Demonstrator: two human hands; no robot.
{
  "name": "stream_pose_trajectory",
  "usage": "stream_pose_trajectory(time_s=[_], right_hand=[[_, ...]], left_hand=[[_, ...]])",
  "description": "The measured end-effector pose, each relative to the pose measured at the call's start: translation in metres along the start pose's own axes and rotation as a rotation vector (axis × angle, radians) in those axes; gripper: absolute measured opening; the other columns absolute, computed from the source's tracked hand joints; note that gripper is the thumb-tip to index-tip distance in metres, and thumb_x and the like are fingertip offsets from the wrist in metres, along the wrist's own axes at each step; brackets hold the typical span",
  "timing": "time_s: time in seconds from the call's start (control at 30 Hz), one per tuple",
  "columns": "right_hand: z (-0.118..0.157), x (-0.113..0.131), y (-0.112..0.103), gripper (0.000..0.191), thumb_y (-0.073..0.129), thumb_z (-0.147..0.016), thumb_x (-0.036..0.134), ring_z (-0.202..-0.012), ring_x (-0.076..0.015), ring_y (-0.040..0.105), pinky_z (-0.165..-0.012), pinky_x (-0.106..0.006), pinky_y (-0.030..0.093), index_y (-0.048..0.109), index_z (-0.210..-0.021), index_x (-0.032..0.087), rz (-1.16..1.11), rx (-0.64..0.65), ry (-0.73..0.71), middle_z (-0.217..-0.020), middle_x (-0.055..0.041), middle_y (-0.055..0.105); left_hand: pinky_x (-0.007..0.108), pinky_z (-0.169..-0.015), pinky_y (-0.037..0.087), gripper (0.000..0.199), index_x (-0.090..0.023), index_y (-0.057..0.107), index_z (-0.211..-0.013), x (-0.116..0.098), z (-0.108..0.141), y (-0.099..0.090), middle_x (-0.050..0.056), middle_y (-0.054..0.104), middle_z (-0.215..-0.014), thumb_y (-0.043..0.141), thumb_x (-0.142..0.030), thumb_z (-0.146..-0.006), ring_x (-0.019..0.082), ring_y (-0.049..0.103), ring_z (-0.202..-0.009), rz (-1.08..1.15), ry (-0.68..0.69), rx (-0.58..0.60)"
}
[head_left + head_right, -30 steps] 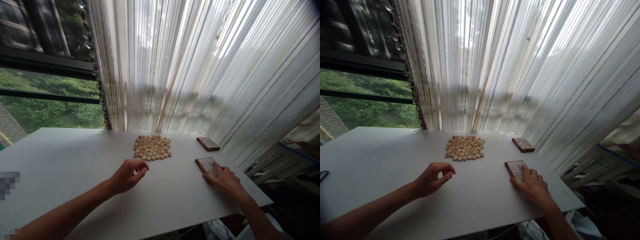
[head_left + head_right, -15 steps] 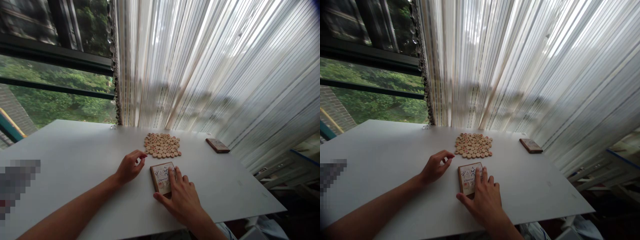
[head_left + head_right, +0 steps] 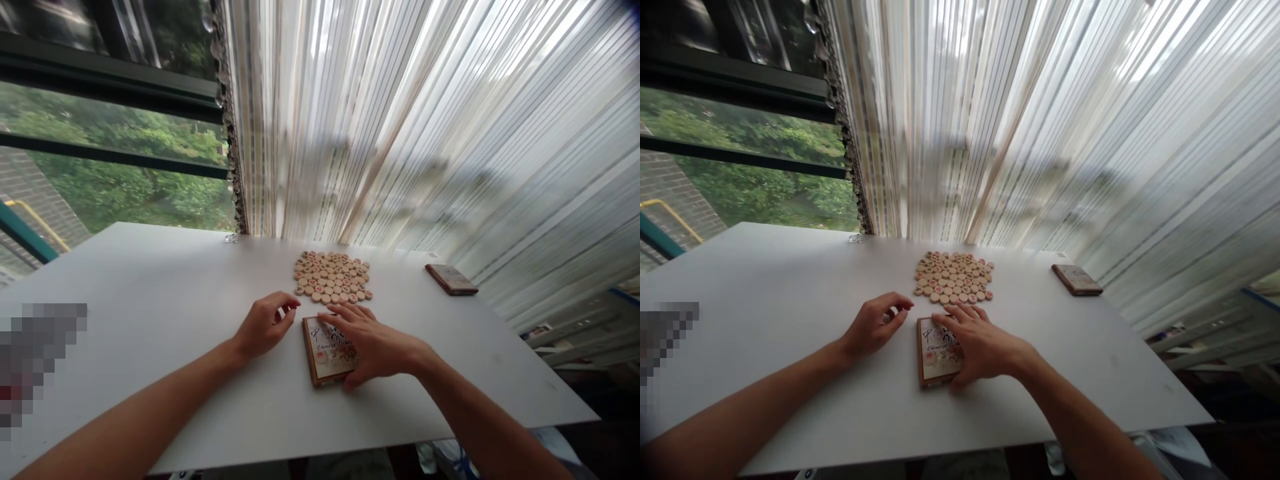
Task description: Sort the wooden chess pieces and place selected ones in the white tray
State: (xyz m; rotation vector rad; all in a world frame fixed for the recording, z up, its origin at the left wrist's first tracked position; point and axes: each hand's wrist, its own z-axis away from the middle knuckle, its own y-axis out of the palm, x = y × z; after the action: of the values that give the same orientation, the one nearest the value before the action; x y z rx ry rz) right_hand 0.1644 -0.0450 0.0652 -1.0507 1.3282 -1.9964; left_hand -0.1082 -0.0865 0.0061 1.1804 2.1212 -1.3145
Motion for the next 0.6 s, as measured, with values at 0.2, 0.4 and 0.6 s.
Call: stream_pose_trajectory(time_s=[0.2,0.4,0.6], right_hand=[[0.000,-0.002,0.000,0.119,0.089,-0.065,0.056,-0.139,-0.0403,0.045,-0.121,-0.055,0.033,0.033,-0.167,0.027,-0.016,-0.075,-0.090,-0.150,-0.0151,0.050],[0.008,0.002,-0.003,0.119,0.089,-0.067,0.056,-0.142,-0.0402,0.044,-0.120,-0.053,0.037,0.032,-0.167,0.026,-0.061,-0.083,-0.057,-0.158,-0.0167,0.045],[0.010,0.005,-0.003,0.115,0.088,-0.069,0.057,-0.139,-0.0390,0.050,-0.118,-0.051,0.041,0.035,-0.165,0.024,-0.056,-0.122,-0.037,-0.157,-0.0168,0.048]], left_hand=[[0.024,-0.062,0.058,0.016,-0.019,0.073,-0.099,-0.002,0.000,-0.001,0.006,0.077,-0.092,0.058,-0.022,-0.095,0.016,0.071,-0.077,-0.014,-0.018,0.005],[0.024,-0.062,0.058,0.016,-0.019,0.073,-0.100,-0.002,0.000,-0.002,0.006,0.077,-0.092,0.058,-0.023,-0.095,0.017,0.071,-0.077,-0.018,-0.018,0.017],[0.025,-0.064,0.058,0.016,-0.018,0.073,-0.100,-0.005,0.000,-0.003,0.006,0.077,-0.091,0.059,-0.022,-0.095,0.017,0.071,-0.077,-0.017,-0.011,0.028]])
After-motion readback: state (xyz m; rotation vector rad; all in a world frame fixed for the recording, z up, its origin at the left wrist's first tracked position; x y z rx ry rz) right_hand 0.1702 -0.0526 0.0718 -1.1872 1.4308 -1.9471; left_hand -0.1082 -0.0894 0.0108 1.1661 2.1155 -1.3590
